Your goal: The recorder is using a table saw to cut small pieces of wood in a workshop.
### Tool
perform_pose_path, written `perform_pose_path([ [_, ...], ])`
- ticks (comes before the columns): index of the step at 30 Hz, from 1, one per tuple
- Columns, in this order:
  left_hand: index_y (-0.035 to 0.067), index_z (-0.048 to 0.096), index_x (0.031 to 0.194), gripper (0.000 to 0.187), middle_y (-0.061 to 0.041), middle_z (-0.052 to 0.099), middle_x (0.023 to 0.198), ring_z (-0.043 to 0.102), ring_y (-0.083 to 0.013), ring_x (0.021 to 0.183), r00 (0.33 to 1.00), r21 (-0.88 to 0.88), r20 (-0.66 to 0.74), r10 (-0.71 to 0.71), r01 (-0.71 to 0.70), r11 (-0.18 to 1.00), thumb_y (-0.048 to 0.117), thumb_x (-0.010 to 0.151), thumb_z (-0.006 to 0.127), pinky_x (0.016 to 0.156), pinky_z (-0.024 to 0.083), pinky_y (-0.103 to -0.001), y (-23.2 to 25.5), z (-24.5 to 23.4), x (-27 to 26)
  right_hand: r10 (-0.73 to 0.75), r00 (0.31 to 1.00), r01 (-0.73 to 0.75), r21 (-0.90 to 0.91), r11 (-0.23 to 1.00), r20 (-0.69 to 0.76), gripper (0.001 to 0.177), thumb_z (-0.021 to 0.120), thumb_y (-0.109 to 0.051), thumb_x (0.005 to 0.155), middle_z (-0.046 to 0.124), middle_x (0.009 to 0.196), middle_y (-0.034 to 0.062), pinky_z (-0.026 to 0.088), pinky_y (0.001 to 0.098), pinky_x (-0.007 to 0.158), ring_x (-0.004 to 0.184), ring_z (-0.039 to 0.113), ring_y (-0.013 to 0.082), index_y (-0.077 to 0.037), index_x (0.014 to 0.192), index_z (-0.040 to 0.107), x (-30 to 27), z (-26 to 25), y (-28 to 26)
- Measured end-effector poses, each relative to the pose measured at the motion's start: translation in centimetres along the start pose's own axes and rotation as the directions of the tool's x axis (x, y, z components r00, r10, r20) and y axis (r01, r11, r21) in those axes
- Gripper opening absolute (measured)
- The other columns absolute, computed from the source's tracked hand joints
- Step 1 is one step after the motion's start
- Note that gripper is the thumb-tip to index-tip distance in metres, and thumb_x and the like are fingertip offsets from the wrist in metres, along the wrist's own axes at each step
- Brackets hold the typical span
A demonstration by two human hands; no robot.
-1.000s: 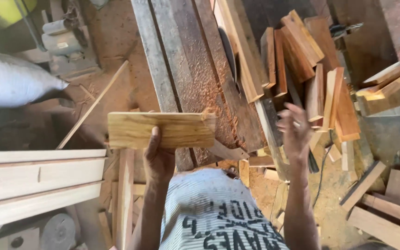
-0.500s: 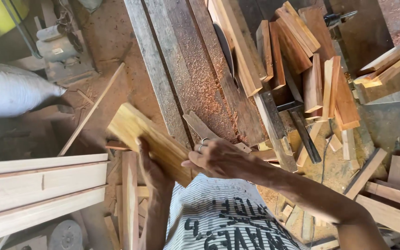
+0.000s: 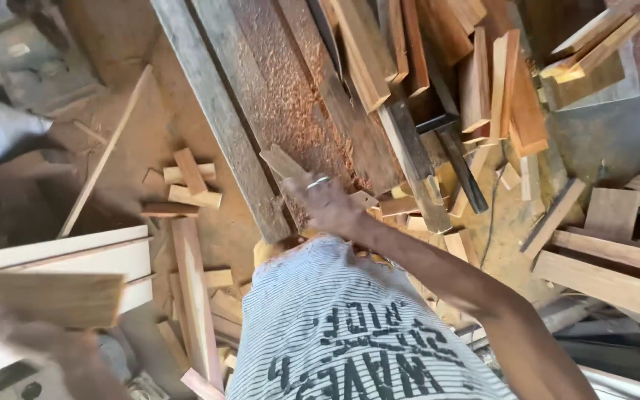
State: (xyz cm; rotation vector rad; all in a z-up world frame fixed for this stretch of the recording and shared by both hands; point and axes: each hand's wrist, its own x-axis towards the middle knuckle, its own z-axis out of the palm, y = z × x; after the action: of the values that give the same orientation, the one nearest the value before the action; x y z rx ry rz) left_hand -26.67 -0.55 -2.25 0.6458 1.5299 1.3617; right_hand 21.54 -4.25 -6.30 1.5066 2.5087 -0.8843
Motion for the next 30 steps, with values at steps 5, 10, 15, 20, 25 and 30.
perform_pose_path([
  [5,-0.002,0.037,0.137,0.045,-0.011,0.062,0.116,0.069,-0.0208,0.100,0.997,-0.107,0.064,-0.033,0.040,0.994,0.014,0.103,0.062,0.084,0.062,-0.036,-10.9,7.8,-2.5,0.285,0.944,-0.324,-0.314,0.892,-0.164,0.094,0.070,-0.018,0.080,0.046,0.148,0.0281,0.047,0.0604,0.096,0.103,0.064,0.0314,-0.009,0.161,0.021,-1.1,12.5,9.4],
  [10,0.005,0.042,0.124,0.042,-0.017,0.069,0.104,0.073,-0.0281,0.088,0.927,-0.216,0.317,-0.200,0.276,0.937,-0.001,0.088,0.064,0.071,0.067,-0.041,-11.8,26.0,-10.4,0.301,0.932,-0.329,-0.126,0.936,-0.199,0.066,0.065,-0.008,0.085,0.057,0.129,0.0272,0.051,0.0572,0.093,0.107,0.064,0.0363,-0.001,0.145,0.039,-8.0,12.0,8.2],
  [15,0.005,0.052,0.133,0.049,-0.010,0.070,0.112,0.073,-0.0192,0.095,0.794,0.100,0.519,-0.317,0.312,0.945,0.007,0.085,0.062,0.079,0.066,-0.033,-17.5,38.0,-13.3,0.718,0.690,-0.534,0.606,0.590,-0.091,0.040,0.067,-0.019,0.085,0.073,0.088,0.0226,0.053,0.0582,0.072,0.084,0.069,0.0471,-0.015,0.124,0.056,-22.4,10.6,3.3],
  [20,-0.002,0.053,0.145,0.058,-0.021,0.068,0.121,0.066,-0.0201,0.097,0.826,0.106,0.559,-0.074,0.017,0.994,0.002,0.088,0.063,0.079,0.058,-0.030,-28.1,45.4,-14.4,0.828,0.535,-0.463,0.760,0.456,-0.171,0.060,0.061,-0.023,0.088,0.075,0.087,0.0196,0.058,0.0497,0.066,0.080,0.075,0.0387,-0.022,0.147,0.049,-34.3,14.8,0.9],
  [25,0.008,0.024,0.160,0.083,-0.019,0.045,0.153,0.064,-0.0183,0.113,0.863,0.305,0.505,0.023,-0.203,0.931,0.013,0.091,0.069,0.084,0.062,-0.026,-31.9,50.9,-16.3,0.906,0.390,-0.509,0.858,0.065,0.162,0.057,0.052,-0.036,0.099,0.072,0.069,0.0161,0.059,0.0408,0.056,0.060,0.070,0.0244,-0.021,0.153,0.045,-36.6,14.3,0.5],
  [30,0.017,0.029,0.158,0.069,-0.006,0.033,0.164,0.062,-0.0251,0.131,0.833,0.317,0.507,-0.220,0.057,0.947,0.038,0.096,0.052,0.084,0.062,-0.038,-26.9,51.3,-18.9,0.872,0.486,-0.270,0.940,0.209,-0.054,0.054,0.042,-0.034,0.102,0.069,0.066,0.0060,0.056,0.0288,0.048,0.055,0.067,0.0112,-0.015,0.152,0.045,-34.7,9.9,1.2],
])
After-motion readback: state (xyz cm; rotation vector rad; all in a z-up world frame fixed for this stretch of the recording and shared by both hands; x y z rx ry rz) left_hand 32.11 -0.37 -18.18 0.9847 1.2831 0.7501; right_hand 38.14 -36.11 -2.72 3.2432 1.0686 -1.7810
